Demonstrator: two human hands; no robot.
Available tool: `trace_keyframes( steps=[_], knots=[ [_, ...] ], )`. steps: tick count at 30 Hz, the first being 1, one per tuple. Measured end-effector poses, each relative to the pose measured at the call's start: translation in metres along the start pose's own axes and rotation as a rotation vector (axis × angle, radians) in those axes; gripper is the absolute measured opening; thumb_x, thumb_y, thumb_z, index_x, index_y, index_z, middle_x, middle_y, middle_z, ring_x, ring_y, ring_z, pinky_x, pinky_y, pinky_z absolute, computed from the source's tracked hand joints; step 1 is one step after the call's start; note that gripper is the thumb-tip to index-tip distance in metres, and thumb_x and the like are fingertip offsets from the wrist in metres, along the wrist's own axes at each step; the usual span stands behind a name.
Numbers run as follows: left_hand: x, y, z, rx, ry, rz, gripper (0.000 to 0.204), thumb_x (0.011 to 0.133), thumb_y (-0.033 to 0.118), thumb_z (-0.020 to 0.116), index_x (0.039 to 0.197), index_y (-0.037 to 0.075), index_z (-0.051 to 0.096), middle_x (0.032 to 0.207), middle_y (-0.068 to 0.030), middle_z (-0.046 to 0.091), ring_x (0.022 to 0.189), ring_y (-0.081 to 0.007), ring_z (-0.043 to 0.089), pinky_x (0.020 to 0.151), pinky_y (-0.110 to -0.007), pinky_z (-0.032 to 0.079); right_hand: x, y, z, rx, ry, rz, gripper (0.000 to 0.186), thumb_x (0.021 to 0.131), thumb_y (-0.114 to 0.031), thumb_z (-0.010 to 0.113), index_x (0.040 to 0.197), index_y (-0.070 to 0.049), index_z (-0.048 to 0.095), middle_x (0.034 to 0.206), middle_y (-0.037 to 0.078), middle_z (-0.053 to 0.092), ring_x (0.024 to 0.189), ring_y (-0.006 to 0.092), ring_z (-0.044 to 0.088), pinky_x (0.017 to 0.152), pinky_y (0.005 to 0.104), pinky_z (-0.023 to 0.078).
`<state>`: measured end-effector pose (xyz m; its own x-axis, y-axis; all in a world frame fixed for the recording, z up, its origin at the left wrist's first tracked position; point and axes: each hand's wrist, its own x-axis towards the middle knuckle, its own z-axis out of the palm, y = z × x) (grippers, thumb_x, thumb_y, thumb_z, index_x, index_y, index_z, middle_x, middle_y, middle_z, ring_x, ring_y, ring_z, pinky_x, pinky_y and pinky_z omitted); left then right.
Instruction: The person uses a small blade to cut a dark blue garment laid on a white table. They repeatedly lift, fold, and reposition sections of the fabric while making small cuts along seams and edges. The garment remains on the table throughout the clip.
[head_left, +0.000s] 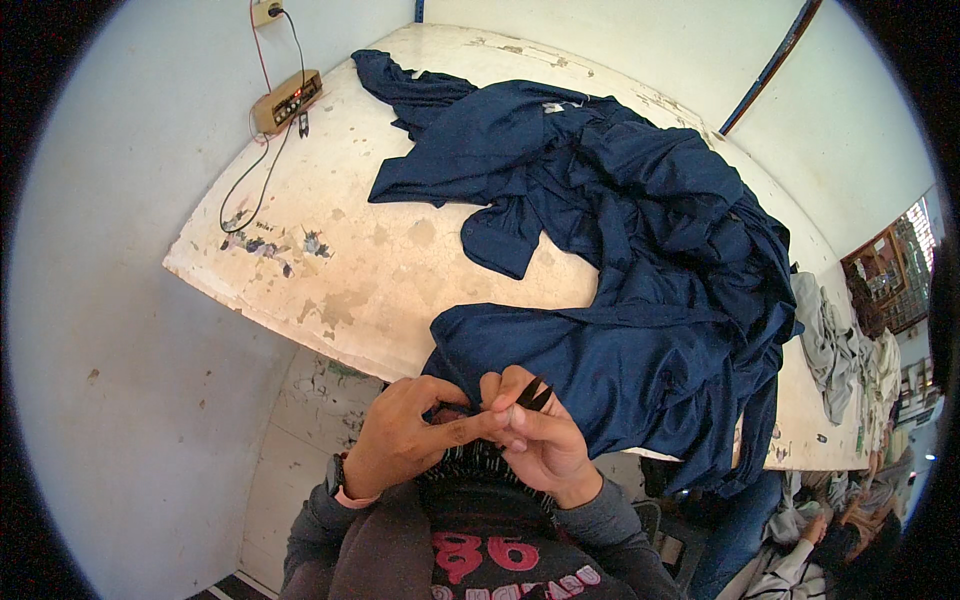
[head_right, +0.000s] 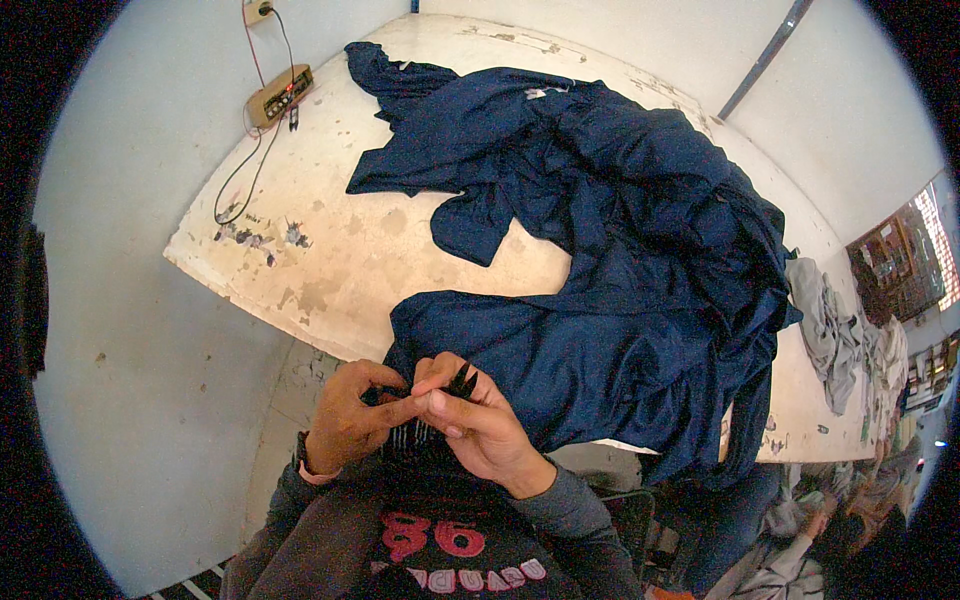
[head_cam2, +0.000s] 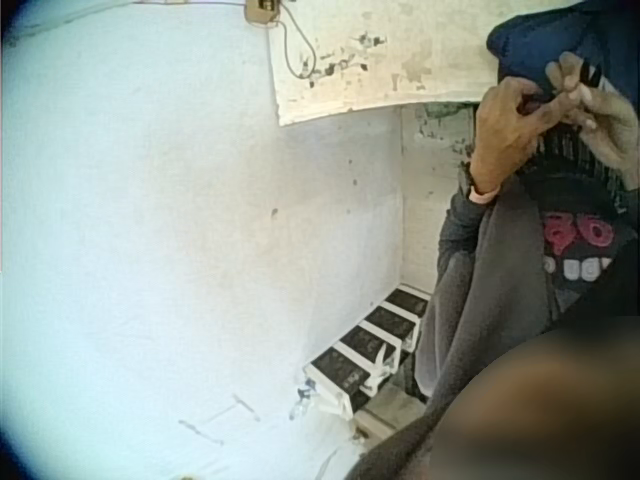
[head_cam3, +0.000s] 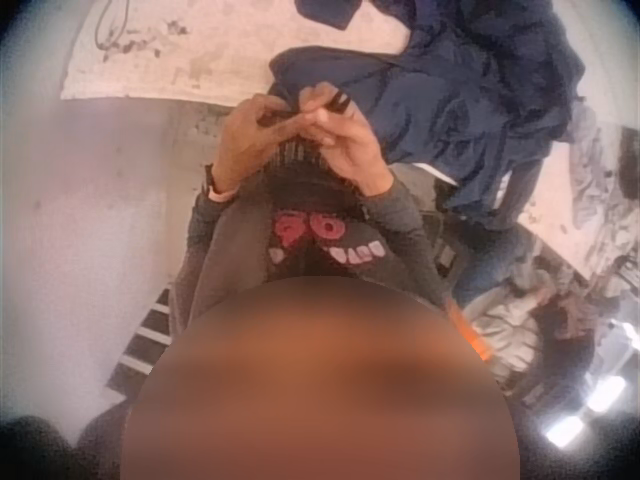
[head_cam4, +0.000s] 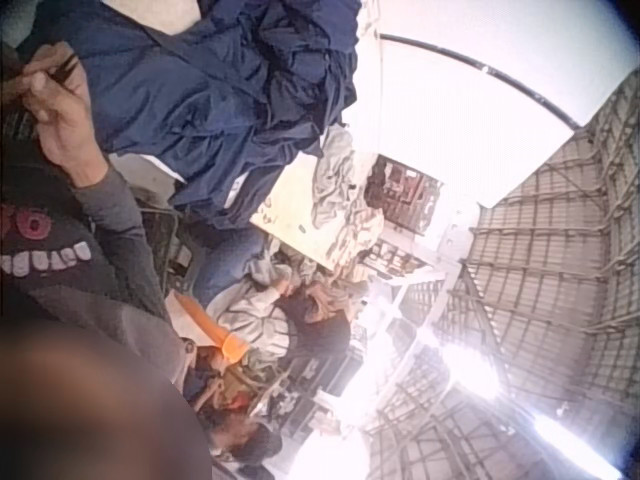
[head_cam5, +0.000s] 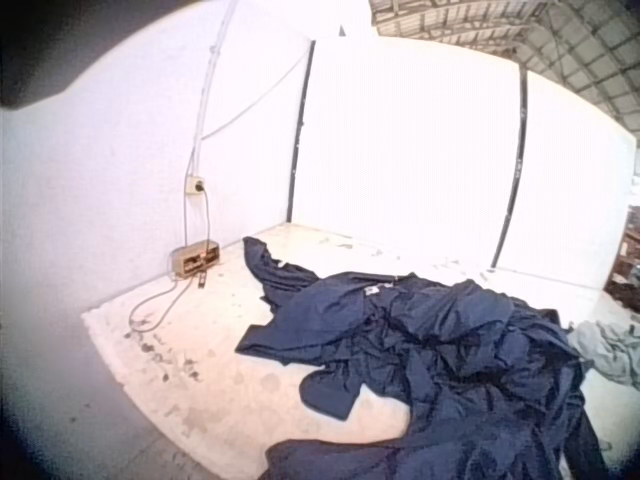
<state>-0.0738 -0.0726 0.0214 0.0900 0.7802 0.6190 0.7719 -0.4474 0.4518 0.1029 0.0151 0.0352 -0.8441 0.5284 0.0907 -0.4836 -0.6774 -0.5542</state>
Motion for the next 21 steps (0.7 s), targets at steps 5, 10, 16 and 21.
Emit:
trace_keyframes(
  steps=[5,10,16,21],
  knots=[
    [-0.001,-0.013,-0.018,-0.048,0.116,-0.157,0.055,0.079,-0.003,0.075,0.131,0.017,0.072,0.092,-0.005,0.066,0.078,-0.0222,0.063,0.068,-0.032,0.051,-0.003,-0.033,0.0,-0.848,0.209,-0.279,0.018,0.09,-0.008,0.072,0.108,-0.008,0.075,0.121,0.012,0.065,0.101,0.0167,0.065,0.09,0.0274,0.048],
    [-0.024,-0.045,-0.061,0.034,0.476,-0.376,0.039,0.083,0.002,0.081,0.121,0.001,0.068,0.094,-0.0055,0.071,0.078,-0.0115,0.061,0.069,-0.024,0.048,-0.047,-0.121,-0.062,-1.988,0.964,-0.764,0.032,0.091,-0.021,0.076,0.121,-0.011,0.07,0.132,0.012,0.062,0.109,0.0271,0.067,0.08,0.0342,0.054],
    [-0.055,-0.064,-0.068,-0.443,0.736,-0.482,0.043,0.093,0.02,0.08,0.125,0.005,0.056,0.094,-0.0038,0.072,0.076,-0.0051,0.056,0.065,-0.018,0.04,-0.155,-0.152,-0.186,-2.065,1.146,-0.388,0.045,0.091,-0.026,0.076,0.128,-0.003,0.064,0.125,0.016,0.063,0.116,0.0336,0.063,0.101,0.0395,0.049],
    [-0.069,-0.062,-0.066,-0.639,0.784,-0.429,0.038,0.096,0.023,0.077,0.123,0.007,0.055,0.099,-0.003,0.069,0.078,-0.0037,0.055,0.065,-0.017,0.036,-0.148,-0.208,-0.165,-1.586,1.396,-1.162,0.036,0.099,-0.012,0.064,0.128,0.009,0.06,0.126,0.015,0.066,0.116,0.0241,0.058,0.106,0.0361,0.043]
  ],
)
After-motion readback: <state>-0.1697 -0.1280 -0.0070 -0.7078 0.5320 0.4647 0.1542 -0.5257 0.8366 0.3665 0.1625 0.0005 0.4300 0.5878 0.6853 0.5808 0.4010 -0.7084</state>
